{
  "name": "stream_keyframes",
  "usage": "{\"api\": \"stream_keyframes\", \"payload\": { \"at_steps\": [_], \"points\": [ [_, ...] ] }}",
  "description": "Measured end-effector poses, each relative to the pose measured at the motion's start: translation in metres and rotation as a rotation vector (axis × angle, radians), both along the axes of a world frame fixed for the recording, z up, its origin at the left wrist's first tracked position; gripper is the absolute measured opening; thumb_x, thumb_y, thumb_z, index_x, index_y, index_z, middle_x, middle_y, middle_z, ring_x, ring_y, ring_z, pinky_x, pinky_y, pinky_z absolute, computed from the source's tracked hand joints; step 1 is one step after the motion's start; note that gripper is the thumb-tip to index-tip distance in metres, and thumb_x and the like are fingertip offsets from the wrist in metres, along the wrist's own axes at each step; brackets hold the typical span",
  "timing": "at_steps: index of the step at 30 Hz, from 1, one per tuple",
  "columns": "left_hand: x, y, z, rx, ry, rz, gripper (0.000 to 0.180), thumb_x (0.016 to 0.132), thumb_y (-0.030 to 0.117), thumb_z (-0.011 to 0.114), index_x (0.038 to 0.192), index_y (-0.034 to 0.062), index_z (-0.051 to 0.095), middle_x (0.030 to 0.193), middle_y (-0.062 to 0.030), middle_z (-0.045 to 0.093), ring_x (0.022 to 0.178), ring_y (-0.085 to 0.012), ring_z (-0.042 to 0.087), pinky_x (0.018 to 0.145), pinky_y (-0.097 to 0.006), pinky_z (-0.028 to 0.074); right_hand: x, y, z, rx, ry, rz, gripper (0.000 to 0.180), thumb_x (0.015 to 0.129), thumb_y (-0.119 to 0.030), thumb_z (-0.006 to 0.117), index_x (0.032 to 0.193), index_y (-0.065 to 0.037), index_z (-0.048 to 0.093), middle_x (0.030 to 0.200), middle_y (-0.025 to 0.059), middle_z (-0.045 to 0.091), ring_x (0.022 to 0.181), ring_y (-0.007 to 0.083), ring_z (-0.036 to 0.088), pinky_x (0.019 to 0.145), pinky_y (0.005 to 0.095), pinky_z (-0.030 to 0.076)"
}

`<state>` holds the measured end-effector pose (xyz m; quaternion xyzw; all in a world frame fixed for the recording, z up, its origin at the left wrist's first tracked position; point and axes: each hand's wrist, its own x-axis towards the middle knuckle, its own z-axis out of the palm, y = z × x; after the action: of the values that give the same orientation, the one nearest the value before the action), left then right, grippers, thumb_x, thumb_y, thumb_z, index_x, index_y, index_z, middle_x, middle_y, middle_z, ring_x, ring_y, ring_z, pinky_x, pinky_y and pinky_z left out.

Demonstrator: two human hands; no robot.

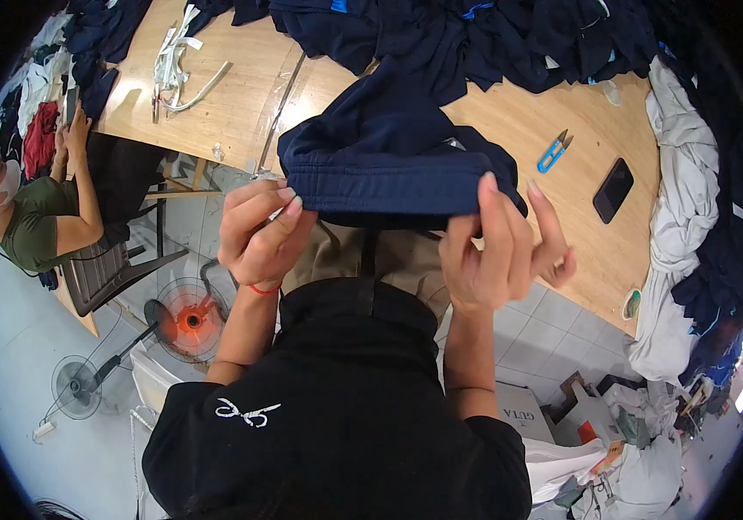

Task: The recorder is inspecting navy blue shorts and using thread snips to trim loose threads and excess fabric at a factory workbench.

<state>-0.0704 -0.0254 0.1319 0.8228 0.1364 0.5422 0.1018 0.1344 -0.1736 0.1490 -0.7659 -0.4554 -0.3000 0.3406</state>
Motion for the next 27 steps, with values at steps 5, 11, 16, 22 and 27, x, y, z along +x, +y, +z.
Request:
{"api": "stream_keyframes", "payload": {
  "at_steps": [5, 11, 16, 22, 27],
  "points": [
    [-0.001, -0.002, 0.011, 0.077, 0.004, -0.005, 0.024, 0.071, -0.007, 0.088, 0.086, 0.0011, 0.073, 0.102, -0.0119, 0.07, 0.089, -0.0289, 0.073, 0.072, -0.037, 0.065, 0.011, -0.018, -0.001, 0.104, -0.096, -0.009, 0.06, 0.068, 0.014, 0.066, 0.117, -0.015, 0.084, 0.101, -0.0022, 0.08, 0.121, 0.0259, 0.068, 0.107, 0.0437, 0.028],
    [0.001, -0.003, 0.014, 0.14, 0.011, -0.038, 0.024, 0.067, -0.009, 0.086, 0.079, 0.0006, 0.069, 0.102, -0.0124, 0.07, 0.088, -0.0283, 0.071, 0.072, -0.037, 0.067, 0.021, -0.023, -0.004, 0.145, -0.195, -0.034, 0.064, 0.065, 0.016, 0.065, 0.118, -0.015, 0.084, 0.103, -0.0004, 0.081, 0.114, 0.0269, 0.066, 0.1, 0.0412, 0.033],
    [0.008, -0.002, 0.015, 0.159, -0.032, -0.052, 0.024, 0.064, -0.009, 0.086, 0.075, 0.0011, 0.067, 0.1, -0.0129, 0.07, 0.088, -0.0279, 0.07, 0.071, -0.038, 0.067, 0.025, -0.026, -0.005, 0.162, -0.224, -0.049, 0.061, 0.066, 0.016, 0.066, 0.116, -0.012, 0.084, 0.102, 0.0016, 0.081, 0.112, 0.0277, 0.065, 0.099, 0.0402, 0.036],
    [0.01, -0.003, 0.018, 0.174, -0.071, -0.088, 0.025, 0.063, -0.01, 0.084, 0.073, 0.0032, 0.065, 0.102, -0.0125, 0.071, 0.091, -0.0272, 0.07, 0.073, -0.038, 0.067, 0.027, -0.029, -0.01, 0.188, -0.255, -0.034, 0.051, 0.068, 0.011, 0.071, 0.112, -0.01, 0.085, 0.099, 0.0044, 0.081, 0.11, 0.0283, 0.065, 0.097, 0.0393, 0.041],
    [0.008, -0.007, 0.026, 0.202, -0.031, -0.09, 0.029, 0.065, -0.01, 0.082, 0.071, 0.0075, 0.059, 0.107, -0.0083, 0.068, 0.099, -0.0267, 0.066, 0.075, -0.037, 0.066, 0.027, -0.033, -0.01, 0.209, -0.307, -0.053, 0.034, 0.083, -0.017, 0.089, 0.115, -0.008, 0.082, 0.101, 0.0061, 0.08, 0.109, 0.0283, 0.064, 0.097, 0.0385, 0.044]
  ]
}}
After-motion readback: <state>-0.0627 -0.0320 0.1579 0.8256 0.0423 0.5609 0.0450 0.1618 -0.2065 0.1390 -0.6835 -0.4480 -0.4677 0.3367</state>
